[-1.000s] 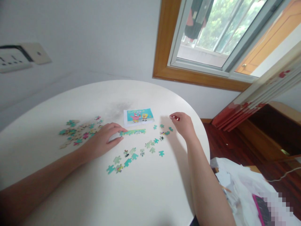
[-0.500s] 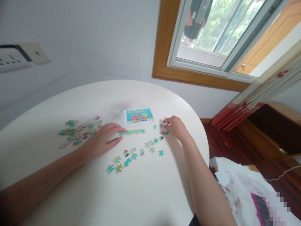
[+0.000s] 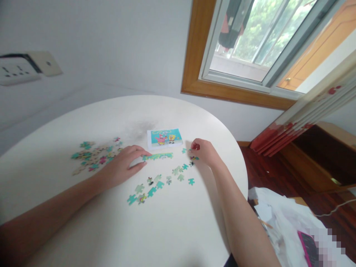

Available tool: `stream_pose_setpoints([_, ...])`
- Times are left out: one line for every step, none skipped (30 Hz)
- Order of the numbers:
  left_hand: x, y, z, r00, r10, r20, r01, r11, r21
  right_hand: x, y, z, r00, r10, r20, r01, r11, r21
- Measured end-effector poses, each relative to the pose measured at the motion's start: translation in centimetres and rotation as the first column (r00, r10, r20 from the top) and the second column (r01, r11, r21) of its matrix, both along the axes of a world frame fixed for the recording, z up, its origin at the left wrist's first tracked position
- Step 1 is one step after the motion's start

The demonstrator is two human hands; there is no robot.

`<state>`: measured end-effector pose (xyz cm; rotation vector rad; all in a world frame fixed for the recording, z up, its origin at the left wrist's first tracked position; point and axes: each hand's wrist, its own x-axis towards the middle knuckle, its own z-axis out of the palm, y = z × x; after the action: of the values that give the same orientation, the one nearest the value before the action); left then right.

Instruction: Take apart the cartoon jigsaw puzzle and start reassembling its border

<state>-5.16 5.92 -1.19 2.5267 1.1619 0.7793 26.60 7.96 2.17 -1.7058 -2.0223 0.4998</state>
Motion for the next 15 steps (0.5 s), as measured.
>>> stream_pose_setpoints([0.0, 0.0, 0.0, 1.000, 0.000, 0.003, 0.000, 1.000, -0.002, -0.5, -0.2, 0.1, 0.998, 0.018, -0.064, -0.019, 1.000, -0.016])
stream_pose_setpoints([0.0, 0.0, 0.0, 1.000, 0.001, 0.002, -0.001, 1.000, -0.005, -1.1, -0.3, 0.2, 0.992, 0.037, -0.120, -0.041, 0.999, -0.028])
stream_pose_setpoints([0.0, 0.0, 0.0, 1.000, 0.000, -0.002, 0.000, 1.000, -0.006, -1.7, -0.5, 0.2, 0.985, 0.057, -0.162, -0.063, 0.997, -0.034])
stream_pose_setpoints([0.0, 0.0, 0.0, 1.000, 0.000, -0.008, 0.000, 1.000, -0.008, -2.4, -0.6, 0.1, 0.979, 0.075, -0.190, -0.083, 0.996, -0.035])
stream_pose_setpoints([0.0, 0.0, -0.1, 1.000, 0.000, -0.016, 0.000, 1.000, -0.008, -3.0, -0.7, -0.1, 0.975, 0.089, -0.206, -0.096, 0.995, -0.028])
stream_pose_setpoints([0.0, 0.1, -0.1, 1.000, -0.002, -0.022, 0.002, 1.000, -0.006, -3.6, -0.7, -0.3, 0.973, 0.094, -0.212, -0.100, 0.995, -0.016])
stream_pose_setpoints([0.0, 0.1, -0.2, 1.000, -0.005, -0.027, 0.005, 1.000, -0.003, -4.1, -0.8, -0.6, 0.974, 0.090, -0.208, -0.093, 0.996, -0.005])
stream_pose_setpoints([0.0, 0.1, -0.2, 1.000, -0.008, -0.028, 0.008, 1.000, 0.003, -4.5, -0.8, -0.9, 0.977, 0.078, -0.196, -0.078, 0.997, 0.007])
stream_pose_setpoints([0.0, 0.1, -0.2, 1.000, -0.009, -0.028, 0.009, 1.000, 0.006, -4.8, -0.7, -1.1, 0.982, 0.059, -0.182, -0.057, 0.998, 0.015])
stream_pose_setpoints([0.0, 0.1, -0.2, 1.000, -0.008, -0.026, 0.008, 1.000, 0.010, -5.0, -0.7, -1.4, 0.986, 0.040, -0.164, -0.037, 0.999, 0.020])
stream_pose_setpoints([0.0, 0.1, -0.2, 1.000, -0.006, -0.024, 0.007, 1.000, 0.012, -5.2, -0.7, -1.5, 0.989, 0.024, -0.145, -0.020, 1.000, 0.024])
stream_pose_setpoints([0.0, 0.0, -0.1, 1.000, -0.004, -0.023, 0.004, 1.000, 0.010, -5.3, -0.7, -1.6, 0.992, 0.011, -0.127, -0.008, 1.000, 0.028])
stream_pose_setpoints([0.1, 0.0, 0.0, 1.000, 0.000, -0.023, 0.001, 1.000, 0.006, -5.4, -0.7, -1.6, 0.994, 0.001, -0.109, 0.002, 1.000, 0.031])
stream_pose_setpoints([0.1, 0.0, 0.0, 1.000, 0.002, -0.023, -0.002, 1.000, 0.001, -5.5, -0.8, -1.5, 0.996, -0.005, -0.092, 0.008, 0.999, 0.032])
stream_pose_setpoints([0.2, -0.1, 0.1, 1.000, 0.003, -0.021, -0.004, 1.000, -0.003, -5.5, -0.8, -1.4, 0.997, -0.009, -0.076, 0.012, 0.999, 0.034])
